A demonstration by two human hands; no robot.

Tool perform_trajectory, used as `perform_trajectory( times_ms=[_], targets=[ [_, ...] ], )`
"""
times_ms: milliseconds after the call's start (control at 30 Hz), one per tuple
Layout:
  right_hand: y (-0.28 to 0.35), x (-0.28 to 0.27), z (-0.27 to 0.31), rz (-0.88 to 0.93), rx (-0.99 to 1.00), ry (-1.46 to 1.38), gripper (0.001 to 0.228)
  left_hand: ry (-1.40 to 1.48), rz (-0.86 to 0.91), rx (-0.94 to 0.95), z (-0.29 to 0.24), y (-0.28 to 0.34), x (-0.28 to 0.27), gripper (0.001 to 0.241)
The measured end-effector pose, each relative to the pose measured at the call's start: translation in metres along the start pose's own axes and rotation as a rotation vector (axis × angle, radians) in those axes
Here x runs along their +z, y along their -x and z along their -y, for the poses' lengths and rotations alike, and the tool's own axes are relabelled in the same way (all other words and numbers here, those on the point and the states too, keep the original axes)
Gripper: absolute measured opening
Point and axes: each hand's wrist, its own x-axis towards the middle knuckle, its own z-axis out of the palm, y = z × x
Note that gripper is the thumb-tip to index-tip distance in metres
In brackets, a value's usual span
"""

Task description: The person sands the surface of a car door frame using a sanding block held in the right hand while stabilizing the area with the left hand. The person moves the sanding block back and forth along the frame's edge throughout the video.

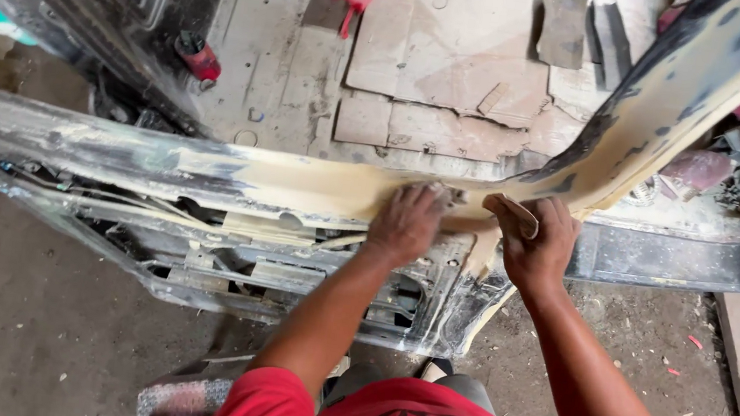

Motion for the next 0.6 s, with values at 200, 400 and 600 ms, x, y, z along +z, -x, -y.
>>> perform_trajectory(
  times_ms=[200,400,600],
  targets=[
    [0.006,0.043,0.022,0.112,0.086,-0.026,0.017,-0.019,-0.033,-0.152,0.084,0.063,-0.030,0.044],
    [0.015,0.079,0.029,0.039,0.166,-0.045,0.013,-0.098,-0.143,-0.403,0.173,0.131,-0.068,0.049],
    [0.026,0.092,0.025,-0.049,0.198,-0.011,0.011,-0.038,-0.427,-0.934,0.264,0.192,-0.093,0.033]
  ],
)
